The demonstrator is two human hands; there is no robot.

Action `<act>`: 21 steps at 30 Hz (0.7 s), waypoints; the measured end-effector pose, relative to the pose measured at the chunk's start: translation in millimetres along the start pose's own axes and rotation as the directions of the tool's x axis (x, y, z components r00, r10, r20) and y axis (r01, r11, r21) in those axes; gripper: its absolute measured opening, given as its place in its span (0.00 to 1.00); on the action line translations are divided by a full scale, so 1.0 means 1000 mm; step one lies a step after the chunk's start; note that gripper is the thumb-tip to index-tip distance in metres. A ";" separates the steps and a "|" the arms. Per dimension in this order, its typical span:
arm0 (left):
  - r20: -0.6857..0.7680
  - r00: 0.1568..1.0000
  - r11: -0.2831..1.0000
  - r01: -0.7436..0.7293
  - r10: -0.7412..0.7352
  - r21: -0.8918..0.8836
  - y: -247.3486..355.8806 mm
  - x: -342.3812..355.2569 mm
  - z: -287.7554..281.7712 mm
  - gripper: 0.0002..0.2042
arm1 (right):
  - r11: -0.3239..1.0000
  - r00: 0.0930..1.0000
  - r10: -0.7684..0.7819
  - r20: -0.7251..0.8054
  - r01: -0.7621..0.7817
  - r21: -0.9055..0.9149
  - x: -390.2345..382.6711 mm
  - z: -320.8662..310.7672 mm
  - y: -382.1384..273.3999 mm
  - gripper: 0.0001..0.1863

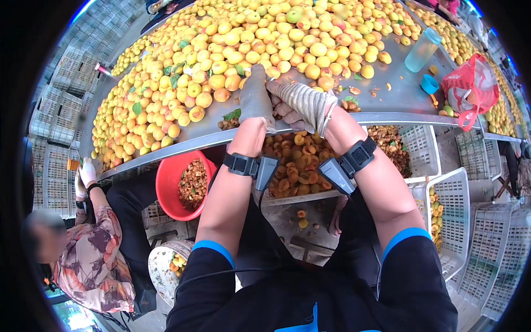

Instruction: Using a small paring knife to slice apricots in half and remove the pits on a large metal sorting table.

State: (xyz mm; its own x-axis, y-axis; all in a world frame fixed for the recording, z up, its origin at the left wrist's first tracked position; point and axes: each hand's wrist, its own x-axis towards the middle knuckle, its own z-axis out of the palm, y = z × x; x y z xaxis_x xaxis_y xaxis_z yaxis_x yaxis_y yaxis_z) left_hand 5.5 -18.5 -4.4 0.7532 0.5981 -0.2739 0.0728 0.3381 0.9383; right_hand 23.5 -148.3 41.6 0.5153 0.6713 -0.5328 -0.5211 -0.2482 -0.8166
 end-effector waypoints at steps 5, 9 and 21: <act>-0.054 0.998 0.994 -0.037 0.032 -0.107 -0.002 0.007 0.002 0.26 | 0.504 0.829 -0.535 0.160 0.466 -0.727 0.008 0.001 -0.003 0.19; 0.043 0.994 0.871 0.111 -0.103 -0.478 0.002 0.018 -0.004 0.19 | 0.493 0.835 -0.539 -0.109 0.208 -0.845 0.006 -0.006 0.008 0.24; 0.155 0.972 0.796 0.233 -0.175 -0.559 0.025 0.010 -0.017 0.14 | 0.719 0.793 -0.558 -0.245 0.314 -0.620 0.003 -0.001 0.004 0.18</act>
State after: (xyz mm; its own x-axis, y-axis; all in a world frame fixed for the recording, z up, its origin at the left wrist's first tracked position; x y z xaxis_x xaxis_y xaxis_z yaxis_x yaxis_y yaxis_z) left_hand 4.2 8.1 12.4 0.8210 0.4093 -0.3980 -0.1321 0.8145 0.5650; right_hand 23.7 -147.7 36.0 0.8662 0.4992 -0.0211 0.2093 -0.4010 -0.8919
